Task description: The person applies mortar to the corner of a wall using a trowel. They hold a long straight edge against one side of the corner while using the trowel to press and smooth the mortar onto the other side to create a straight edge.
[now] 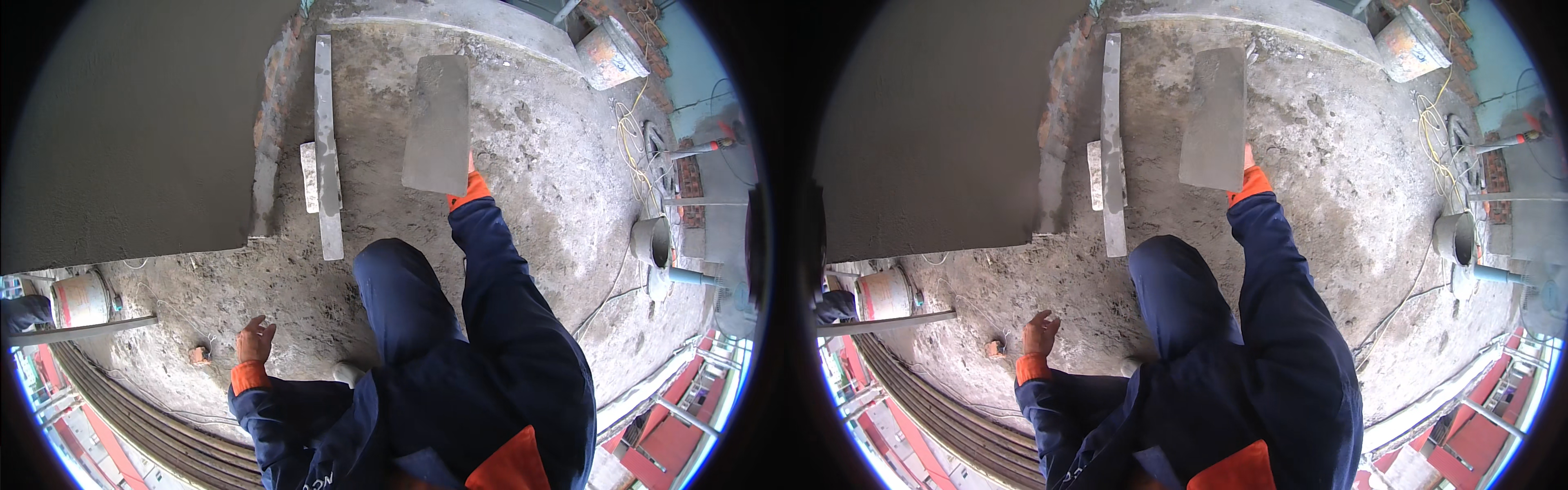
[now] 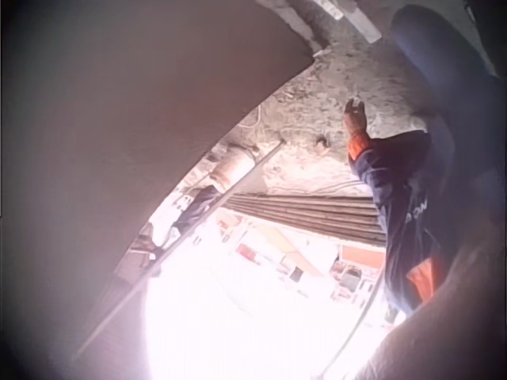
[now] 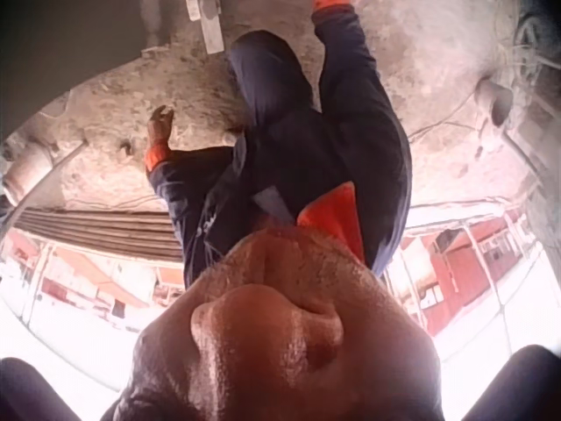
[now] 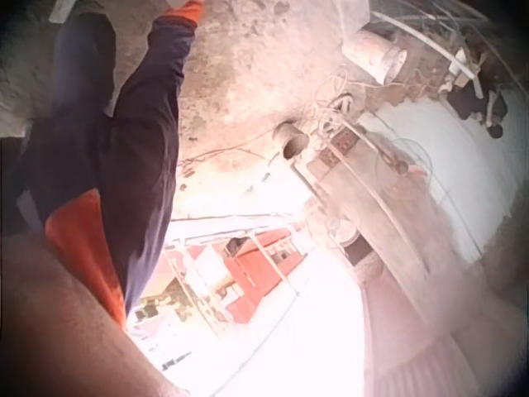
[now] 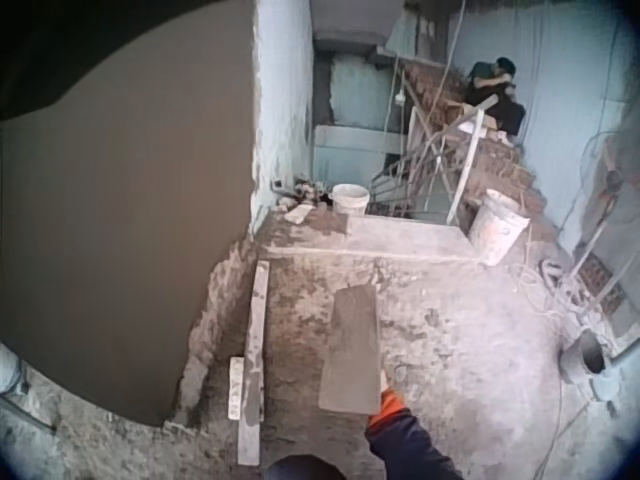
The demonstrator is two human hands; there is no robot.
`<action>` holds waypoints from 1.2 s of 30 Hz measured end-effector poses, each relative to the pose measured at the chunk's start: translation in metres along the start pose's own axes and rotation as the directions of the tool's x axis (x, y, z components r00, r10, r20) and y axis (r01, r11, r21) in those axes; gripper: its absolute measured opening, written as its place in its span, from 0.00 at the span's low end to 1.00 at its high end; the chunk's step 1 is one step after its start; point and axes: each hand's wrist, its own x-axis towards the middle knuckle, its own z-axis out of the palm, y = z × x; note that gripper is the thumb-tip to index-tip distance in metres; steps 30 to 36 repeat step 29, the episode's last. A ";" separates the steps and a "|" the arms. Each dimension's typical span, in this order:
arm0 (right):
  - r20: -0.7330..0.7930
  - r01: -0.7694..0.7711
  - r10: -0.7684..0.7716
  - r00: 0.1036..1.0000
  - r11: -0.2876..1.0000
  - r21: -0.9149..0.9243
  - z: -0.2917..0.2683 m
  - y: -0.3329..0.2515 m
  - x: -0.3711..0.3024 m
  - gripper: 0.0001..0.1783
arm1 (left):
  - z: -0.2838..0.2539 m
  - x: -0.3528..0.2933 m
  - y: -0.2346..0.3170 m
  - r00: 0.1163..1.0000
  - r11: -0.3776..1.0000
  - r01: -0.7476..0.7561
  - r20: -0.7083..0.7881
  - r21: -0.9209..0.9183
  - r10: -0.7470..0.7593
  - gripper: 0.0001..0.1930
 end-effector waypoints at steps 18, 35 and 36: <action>-0.506 -0.491 -0.200 0.839 0.122 -0.863 0.122 -0.035 -0.066 0.35 | 0.014 -0.039 0.076 0.881 0.928 -0.373 0.320 0.019 0.348 0.29; -0.695 -0.602 -0.239 0.678 0.361 -0.712 0.209 -0.020 -0.141 0.23 | -0.049 -0.175 0.074 0.976 0.973 -0.217 0.036 0.083 0.214 0.19; -0.695 -0.602 -0.239 0.678 0.361 -0.712 0.209 -0.020 -0.141 0.23 | -0.049 -0.175 0.074 0.976 0.973 -0.217 0.036 0.083 0.214 0.19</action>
